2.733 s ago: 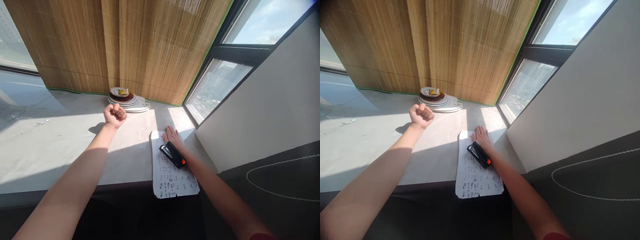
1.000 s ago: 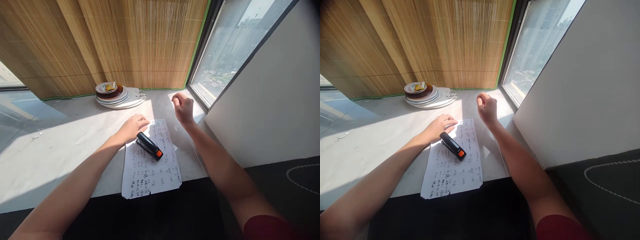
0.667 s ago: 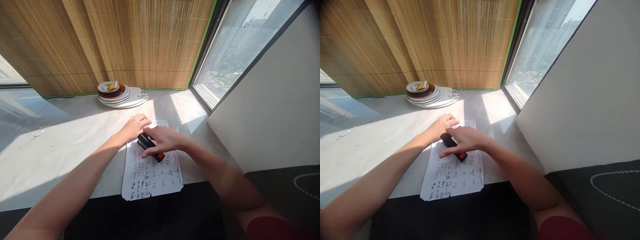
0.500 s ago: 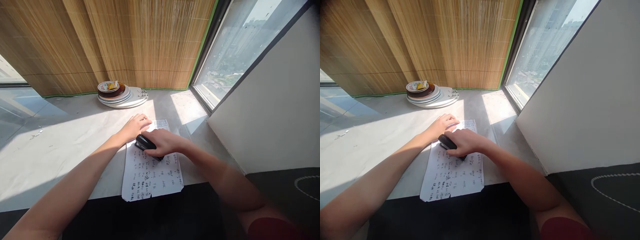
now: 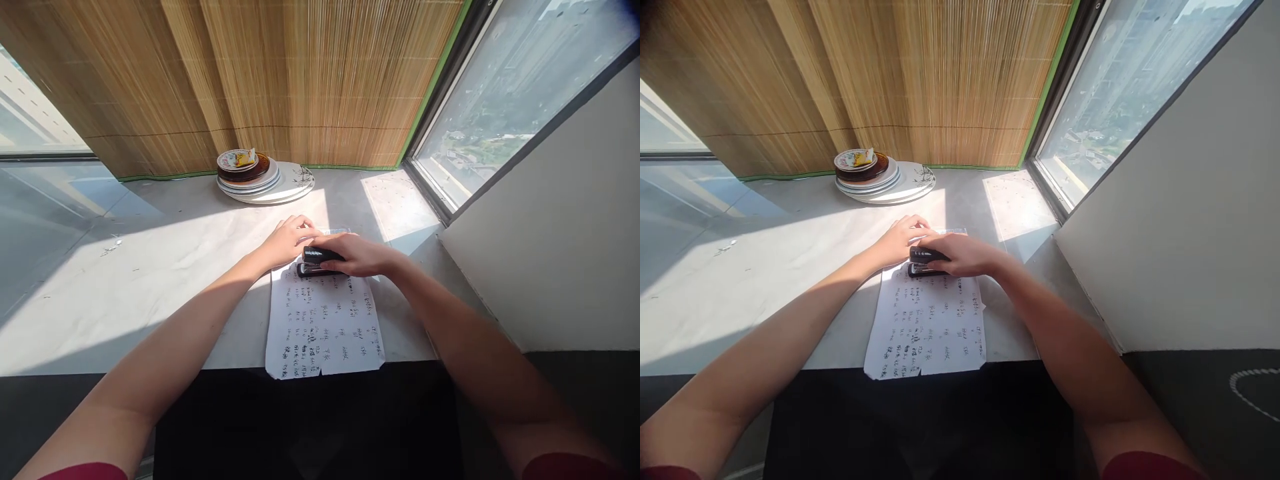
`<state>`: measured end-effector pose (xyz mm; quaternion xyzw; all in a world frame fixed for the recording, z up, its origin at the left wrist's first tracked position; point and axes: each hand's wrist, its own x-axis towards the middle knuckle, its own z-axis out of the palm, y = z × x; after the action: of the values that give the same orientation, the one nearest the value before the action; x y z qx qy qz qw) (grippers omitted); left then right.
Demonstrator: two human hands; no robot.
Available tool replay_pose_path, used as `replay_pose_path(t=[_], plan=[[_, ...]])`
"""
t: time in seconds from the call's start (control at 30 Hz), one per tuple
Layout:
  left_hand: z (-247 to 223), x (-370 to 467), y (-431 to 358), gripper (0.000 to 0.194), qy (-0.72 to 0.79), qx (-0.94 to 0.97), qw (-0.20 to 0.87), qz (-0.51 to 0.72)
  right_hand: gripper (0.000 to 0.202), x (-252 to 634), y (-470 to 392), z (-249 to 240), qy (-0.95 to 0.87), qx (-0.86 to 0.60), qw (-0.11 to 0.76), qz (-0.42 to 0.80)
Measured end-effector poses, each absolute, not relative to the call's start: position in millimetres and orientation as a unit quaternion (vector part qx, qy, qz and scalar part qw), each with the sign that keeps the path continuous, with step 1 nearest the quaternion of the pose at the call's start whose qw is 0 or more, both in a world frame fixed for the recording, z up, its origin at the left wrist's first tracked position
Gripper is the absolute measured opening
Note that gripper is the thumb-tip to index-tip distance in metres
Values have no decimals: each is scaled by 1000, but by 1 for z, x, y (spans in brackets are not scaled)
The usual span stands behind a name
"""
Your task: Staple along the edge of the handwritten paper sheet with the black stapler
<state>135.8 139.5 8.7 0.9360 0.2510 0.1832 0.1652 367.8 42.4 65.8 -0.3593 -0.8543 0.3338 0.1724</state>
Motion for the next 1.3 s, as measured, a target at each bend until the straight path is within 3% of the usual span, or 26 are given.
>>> replay_pose_path(t=[0.2,0.3,0.5,0.83,1.1,1.3], plan=[[12,136,136,30,272,923,192,191,33,404,55,72,-802,-373,199,422],[13,137,136,30,281,915,209,200,32,421,60,70,-768,-379,171,486],[12,137,144,33,267,887,287,246,51,429,63,60,-744,-361,140,545],[11,129,162,38,377,706,497,336,51,431,66,60,-770,-404,105,482],[10,130,166,32,381,678,511,365,52,427,67,61,-758,-401,102,504],[9,130,166,31,379,677,510,372,54,427,66,62,-780,-428,123,440]])
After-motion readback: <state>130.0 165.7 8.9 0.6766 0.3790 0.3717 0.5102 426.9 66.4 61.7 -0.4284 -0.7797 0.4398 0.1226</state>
